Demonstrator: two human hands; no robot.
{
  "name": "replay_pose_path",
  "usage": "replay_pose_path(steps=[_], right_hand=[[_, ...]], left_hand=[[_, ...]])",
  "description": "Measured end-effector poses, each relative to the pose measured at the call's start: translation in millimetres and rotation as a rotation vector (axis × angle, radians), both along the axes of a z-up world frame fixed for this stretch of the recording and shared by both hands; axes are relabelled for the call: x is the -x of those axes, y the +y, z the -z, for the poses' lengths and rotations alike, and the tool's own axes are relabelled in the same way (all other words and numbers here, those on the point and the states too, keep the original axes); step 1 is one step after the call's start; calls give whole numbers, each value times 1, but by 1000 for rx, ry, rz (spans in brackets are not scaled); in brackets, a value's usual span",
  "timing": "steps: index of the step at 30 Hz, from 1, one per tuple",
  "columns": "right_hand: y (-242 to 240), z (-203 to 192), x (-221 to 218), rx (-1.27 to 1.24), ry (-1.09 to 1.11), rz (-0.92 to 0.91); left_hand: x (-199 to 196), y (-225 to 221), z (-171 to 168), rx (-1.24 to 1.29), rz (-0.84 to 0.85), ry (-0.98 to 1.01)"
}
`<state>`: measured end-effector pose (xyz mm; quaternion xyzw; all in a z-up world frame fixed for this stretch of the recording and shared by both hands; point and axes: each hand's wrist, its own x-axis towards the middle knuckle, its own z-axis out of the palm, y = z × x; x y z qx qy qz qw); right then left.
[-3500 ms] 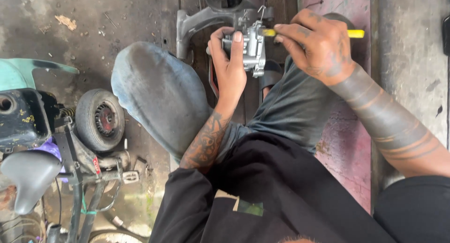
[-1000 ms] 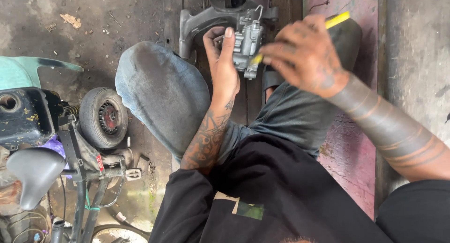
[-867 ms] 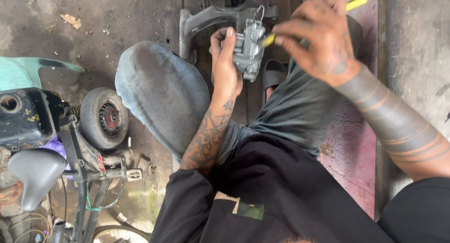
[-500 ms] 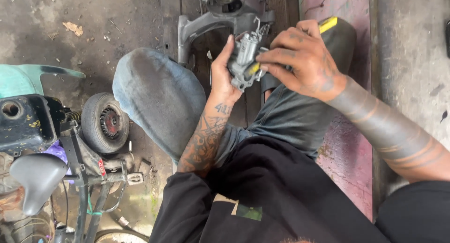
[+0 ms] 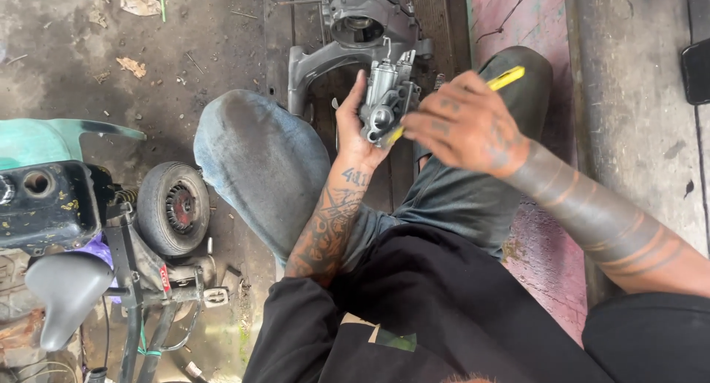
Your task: Cleaning a motorcycle carburetor component by scrubbing it with a small brush to remove dirt and grime.
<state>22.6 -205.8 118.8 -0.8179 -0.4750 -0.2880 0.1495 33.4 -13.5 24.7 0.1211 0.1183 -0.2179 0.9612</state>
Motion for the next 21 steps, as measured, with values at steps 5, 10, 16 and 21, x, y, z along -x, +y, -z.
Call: replay_pose_path(steps=[5,10,16,21], right_hand=[[-29,-1,-17,-113,206,227],[-1,27,-4,-205,343,-70],[-8,-4,5,-93,156,8],[-33,7,-24,-13,83,9]], left_hand=[[-2,2,3,28,-2,43],[-9,-6,36,3,5,130],[8,4,-13,-49,62,145],[7,8,11,44,170,59]])
